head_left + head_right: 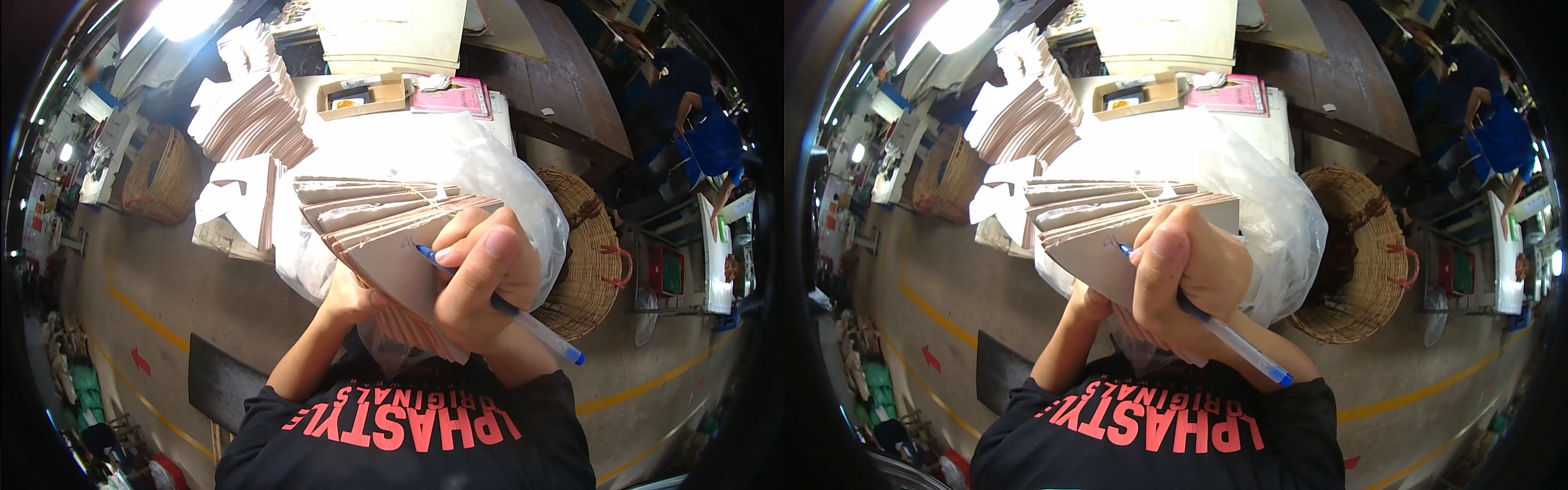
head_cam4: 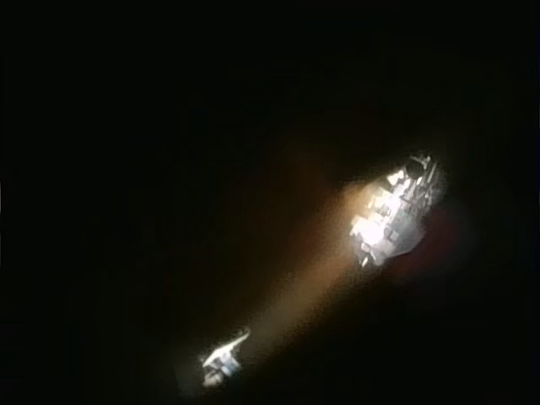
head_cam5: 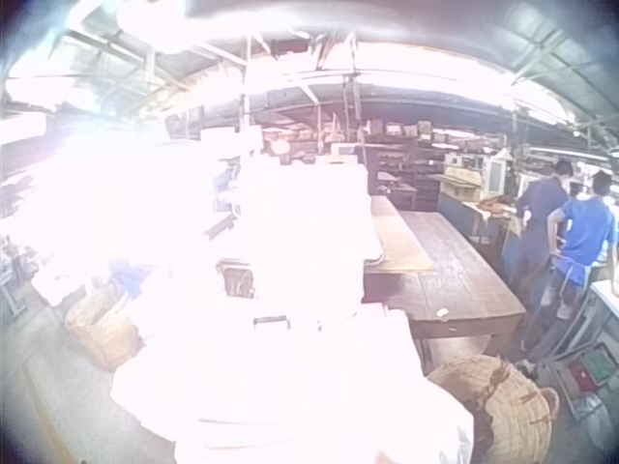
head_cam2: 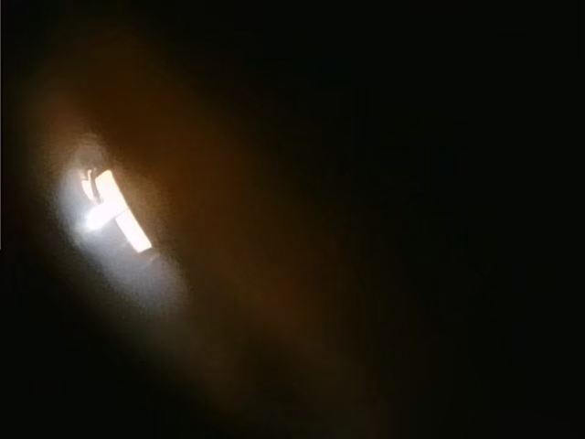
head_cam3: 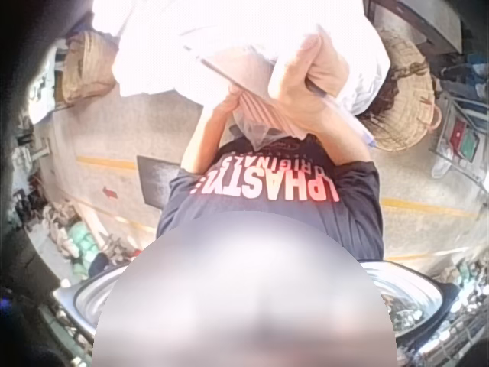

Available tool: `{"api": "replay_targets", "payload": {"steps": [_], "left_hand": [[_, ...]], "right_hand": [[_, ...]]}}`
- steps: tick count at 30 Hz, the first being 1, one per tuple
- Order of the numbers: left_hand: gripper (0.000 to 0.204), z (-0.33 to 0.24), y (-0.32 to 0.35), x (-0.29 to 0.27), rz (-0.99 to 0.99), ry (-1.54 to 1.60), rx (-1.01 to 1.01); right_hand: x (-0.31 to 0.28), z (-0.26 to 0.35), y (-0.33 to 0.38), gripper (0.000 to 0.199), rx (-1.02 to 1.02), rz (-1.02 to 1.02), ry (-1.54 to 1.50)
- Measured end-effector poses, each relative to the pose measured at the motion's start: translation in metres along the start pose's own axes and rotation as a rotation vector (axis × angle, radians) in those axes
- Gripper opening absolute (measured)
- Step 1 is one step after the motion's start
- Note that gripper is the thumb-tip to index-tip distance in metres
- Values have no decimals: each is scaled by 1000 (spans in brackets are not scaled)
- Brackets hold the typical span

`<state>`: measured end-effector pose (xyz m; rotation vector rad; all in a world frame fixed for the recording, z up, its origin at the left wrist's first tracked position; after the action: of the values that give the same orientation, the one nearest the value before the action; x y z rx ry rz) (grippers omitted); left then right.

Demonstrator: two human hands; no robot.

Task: The person repeatedly picks up stacks of white cardboard pieces from a plastic bag, writes on them with a blue pen, and places them back into the bag. The person also moves stacks of cardboard pieces on the table and briefly interacts with another person who hands over a paper.

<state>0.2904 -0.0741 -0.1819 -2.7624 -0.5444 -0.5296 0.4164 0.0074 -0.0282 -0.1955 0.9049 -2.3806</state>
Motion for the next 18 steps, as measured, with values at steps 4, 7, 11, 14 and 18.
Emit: {"api": "replay_targets", "payload": {"steps": [4, 7, 11, 14, 18], "left_hand": [[109, 0, 0, 3, -11, 67, -32], [102, -8, 0, 7, 42, -81, 76], [100, -3, 4, -7, -27, 82, 52], [99, 0, 11, -26, -105, 252, 31], [98, 2, 22, -43, -153, 385, 7]], "right_hand": [[-2, -2, 1, 51, -5, 12, -89], [-11, -2, 0, 65, -24, 52, -101], [-45, 3, 2, 88, -35, 16, -239], [-79, -5, 10, 96, 155, -153, -445], [-97, 1, 13, 87, 272, 58, -389]]}}
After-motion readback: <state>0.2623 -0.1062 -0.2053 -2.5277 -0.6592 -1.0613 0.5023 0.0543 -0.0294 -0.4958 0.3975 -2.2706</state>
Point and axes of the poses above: each hand's wrist, its own y-axis away from the middle knuckle, its own x-axis out of the palm, z = x × y, the point moved 8 cm from there along -y, towards the middle knuckle
